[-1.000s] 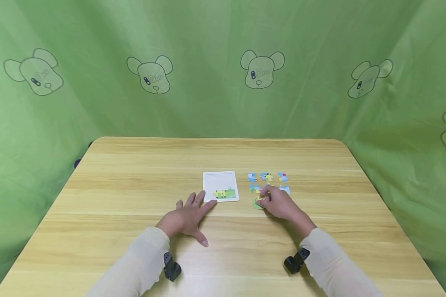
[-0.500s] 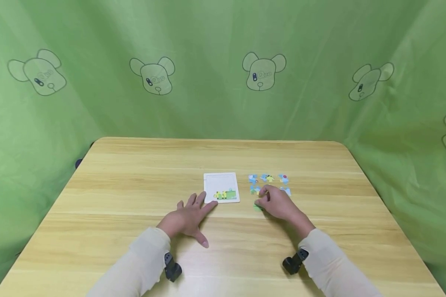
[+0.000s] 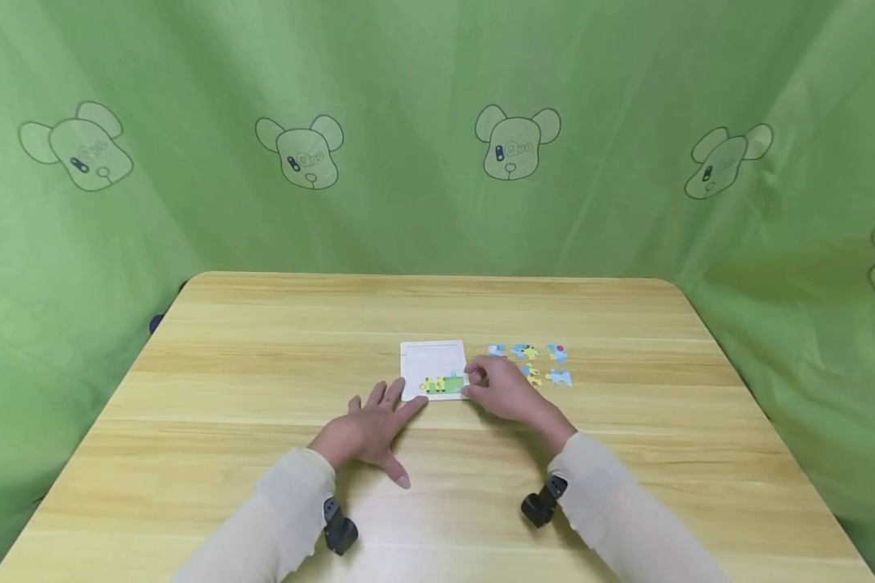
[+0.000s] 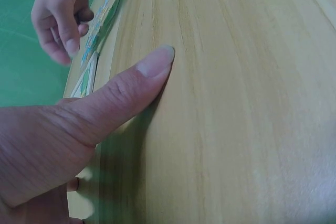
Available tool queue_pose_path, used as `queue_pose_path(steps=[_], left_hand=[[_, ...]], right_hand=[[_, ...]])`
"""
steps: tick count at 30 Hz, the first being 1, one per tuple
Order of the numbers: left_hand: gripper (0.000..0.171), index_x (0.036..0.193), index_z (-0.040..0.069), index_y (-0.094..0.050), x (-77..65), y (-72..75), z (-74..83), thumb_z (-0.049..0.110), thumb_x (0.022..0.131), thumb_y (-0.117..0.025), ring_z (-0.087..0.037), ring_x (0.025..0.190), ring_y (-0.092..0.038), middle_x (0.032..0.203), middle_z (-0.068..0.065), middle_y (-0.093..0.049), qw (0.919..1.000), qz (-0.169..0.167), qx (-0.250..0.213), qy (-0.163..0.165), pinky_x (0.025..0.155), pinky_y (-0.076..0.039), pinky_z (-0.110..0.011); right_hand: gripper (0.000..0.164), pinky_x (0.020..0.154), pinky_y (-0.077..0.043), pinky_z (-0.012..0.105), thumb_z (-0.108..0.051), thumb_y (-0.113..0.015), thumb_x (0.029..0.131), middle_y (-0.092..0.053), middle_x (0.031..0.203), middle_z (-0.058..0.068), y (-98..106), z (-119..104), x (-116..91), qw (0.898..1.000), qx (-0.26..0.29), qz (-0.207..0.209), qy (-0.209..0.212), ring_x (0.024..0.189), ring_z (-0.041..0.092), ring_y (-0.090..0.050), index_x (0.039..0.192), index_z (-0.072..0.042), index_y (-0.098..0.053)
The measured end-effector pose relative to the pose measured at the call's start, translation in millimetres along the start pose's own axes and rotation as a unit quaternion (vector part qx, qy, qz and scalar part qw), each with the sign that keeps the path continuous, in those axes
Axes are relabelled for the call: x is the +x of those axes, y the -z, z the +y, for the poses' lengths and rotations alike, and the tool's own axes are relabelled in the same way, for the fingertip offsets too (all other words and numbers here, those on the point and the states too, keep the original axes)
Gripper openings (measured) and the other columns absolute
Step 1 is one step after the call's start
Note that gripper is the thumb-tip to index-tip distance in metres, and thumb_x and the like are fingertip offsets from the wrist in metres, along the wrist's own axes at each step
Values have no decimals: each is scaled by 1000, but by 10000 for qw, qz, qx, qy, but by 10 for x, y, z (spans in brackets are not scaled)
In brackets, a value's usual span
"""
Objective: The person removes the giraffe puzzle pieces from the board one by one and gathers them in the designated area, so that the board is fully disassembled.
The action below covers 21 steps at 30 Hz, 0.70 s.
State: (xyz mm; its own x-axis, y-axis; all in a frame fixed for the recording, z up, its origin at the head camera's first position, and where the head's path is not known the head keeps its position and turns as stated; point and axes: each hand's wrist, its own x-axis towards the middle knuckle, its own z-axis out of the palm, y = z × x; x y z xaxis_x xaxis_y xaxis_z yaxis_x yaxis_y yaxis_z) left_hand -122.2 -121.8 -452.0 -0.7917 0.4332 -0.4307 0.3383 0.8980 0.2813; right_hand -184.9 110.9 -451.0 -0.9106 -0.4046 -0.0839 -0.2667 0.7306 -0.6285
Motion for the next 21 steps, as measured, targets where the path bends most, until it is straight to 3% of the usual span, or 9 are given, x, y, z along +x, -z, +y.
queue_pose_path(steps=[13,21], left_hand=[[123,152,33,-10,16,-5,-7,68,52,-75,-41,143,-8,159,-13,1,9999,-6,153,20,107,-18,-65],[123,152,33,-10,13,-8,-8,66,53,-75,-41,143,-6,159,-13,2,9999,-29,104,10,107,-17,-66]], right_hand=[[38,82,-47,36,-19,-74,80,-59,93,6,-177,-134,169,9982,-470,-303,235,86,18,-52,112,-2,-65],[37,80,-47,35,-18,-74,80,-58,92,7,-234,-181,214,9964,-656,-436,302,85,18,-51,111,-3,-65]])
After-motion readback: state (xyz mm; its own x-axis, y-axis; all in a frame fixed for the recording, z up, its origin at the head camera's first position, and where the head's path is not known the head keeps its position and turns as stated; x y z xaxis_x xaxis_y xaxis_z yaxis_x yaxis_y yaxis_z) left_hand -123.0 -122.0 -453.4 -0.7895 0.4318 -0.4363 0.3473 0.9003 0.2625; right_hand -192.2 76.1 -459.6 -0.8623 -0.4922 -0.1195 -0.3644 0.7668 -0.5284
